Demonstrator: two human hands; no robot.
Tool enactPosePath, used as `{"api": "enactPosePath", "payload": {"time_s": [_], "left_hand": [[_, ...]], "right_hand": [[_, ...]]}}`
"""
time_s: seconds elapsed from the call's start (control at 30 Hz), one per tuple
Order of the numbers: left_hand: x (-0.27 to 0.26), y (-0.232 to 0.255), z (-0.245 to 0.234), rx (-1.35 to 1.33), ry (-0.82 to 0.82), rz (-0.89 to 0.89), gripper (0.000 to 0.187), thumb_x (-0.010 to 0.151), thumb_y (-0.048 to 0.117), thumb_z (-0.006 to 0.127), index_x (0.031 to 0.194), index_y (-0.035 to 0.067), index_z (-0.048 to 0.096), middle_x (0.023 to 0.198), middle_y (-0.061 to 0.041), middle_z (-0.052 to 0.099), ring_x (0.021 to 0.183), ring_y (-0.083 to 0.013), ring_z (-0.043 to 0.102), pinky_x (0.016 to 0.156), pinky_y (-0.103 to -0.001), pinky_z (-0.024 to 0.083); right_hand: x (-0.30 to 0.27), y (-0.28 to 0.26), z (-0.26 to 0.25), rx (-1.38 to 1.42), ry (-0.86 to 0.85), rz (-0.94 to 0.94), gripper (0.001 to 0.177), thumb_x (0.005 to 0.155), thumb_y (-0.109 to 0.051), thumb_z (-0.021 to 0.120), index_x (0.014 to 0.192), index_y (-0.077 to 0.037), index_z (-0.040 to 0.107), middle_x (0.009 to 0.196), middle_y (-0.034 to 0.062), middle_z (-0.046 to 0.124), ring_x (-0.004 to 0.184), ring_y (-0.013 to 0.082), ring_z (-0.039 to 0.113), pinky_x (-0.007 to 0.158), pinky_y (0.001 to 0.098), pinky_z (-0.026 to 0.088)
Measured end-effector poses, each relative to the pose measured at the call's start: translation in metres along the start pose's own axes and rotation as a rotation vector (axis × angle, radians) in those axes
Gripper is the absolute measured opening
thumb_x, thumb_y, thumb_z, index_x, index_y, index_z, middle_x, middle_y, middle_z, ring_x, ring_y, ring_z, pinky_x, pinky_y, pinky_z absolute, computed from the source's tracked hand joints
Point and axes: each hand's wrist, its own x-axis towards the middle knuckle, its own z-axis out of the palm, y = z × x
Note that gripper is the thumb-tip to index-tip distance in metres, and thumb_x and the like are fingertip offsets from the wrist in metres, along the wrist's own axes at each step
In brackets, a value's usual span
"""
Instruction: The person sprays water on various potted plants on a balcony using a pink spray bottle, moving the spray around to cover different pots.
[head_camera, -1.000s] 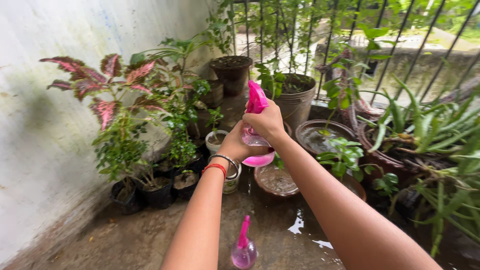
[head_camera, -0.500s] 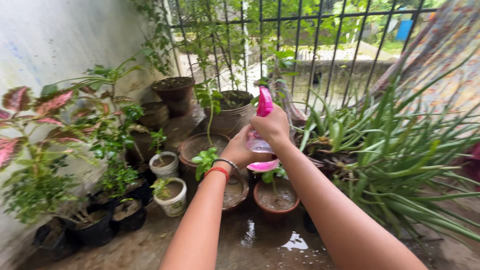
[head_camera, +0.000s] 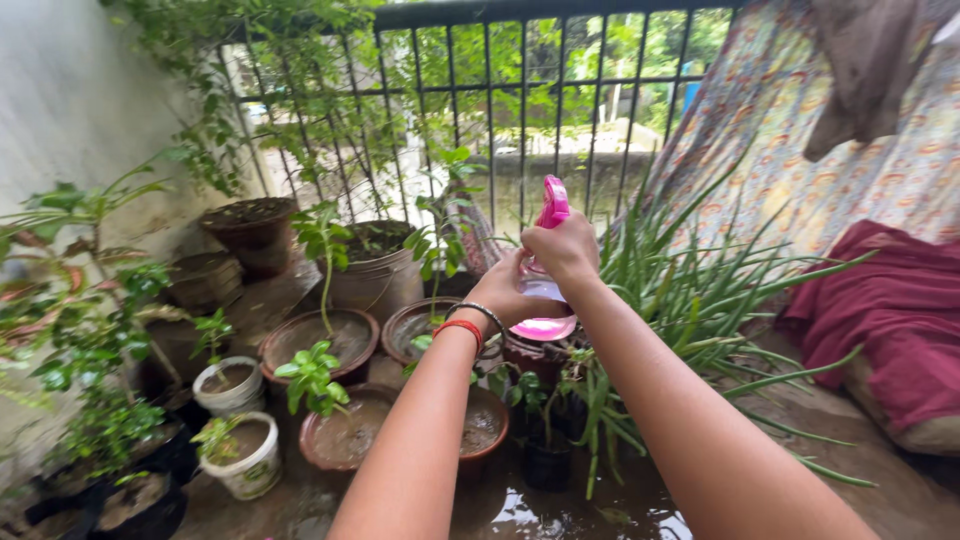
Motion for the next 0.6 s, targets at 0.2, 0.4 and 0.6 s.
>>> {"api": "enactPosePath", "payload": {"time_s": [0.2, 0.4, 0.6], "left_hand": [[0.009, 0.016, 0.012, -0.092, -0.053, 0.027, 0.106, 0.052, 0.042, 0.094, 0.142, 0.008, 0.050, 0.125, -0.009, 0.072, 0.113, -0.0189, 0.071, 0.100, -0.032, 0.053], [0.018, 0.031, 0.015, -0.016, -0.085, 0.089, 0.102, 0.054, 0.045, 0.094, 0.140, 0.008, 0.052, 0.127, -0.009, 0.071, 0.114, -0.0195, 0.070, 0.102, -0.033, 0.051], [0.018, 0.034, 0.014, -0.090, -0.121, 0.086, 0.101, 0.053, 0.045, 0.095, 0.139, 0.010, 0.054, 0.126, -0.007, 0.069, 0.115, -0.0187, 0.069, 0.102, -0.033, 0.051]], "right_hand": [[0.020, 0.014, -0.019, -0.066, 0.042, -0.113, 0.026, 0.063, -0.025, 0.077, 0.081, -0.006, 0.074, 0.081, 0.0148, 0.076, 0.077, 0.0282, 0.075, 0.075, 0.0391, 0.058], [0.018, 0.011, -0.036, -0.067, 0.105, -0.034, 0.026, 0.066, -0.026, 0.075, 0.083, -0.008, 0.076, 0.082, 0.0144, 0.076, 0.080, 0.0261, 0.076, 0.076, 0.0378, 0.058], [0.016, 0.006, -0.045, -0.063, 0.156, -0.079, 0.028, 0.063, -0.025, 0.075, 0.086, -0.009, 0.074, 0.080, 0.0108, 0.077, 0.074, 0.0249, 0.075, 0.071, 0.0382, 0.058]]}}
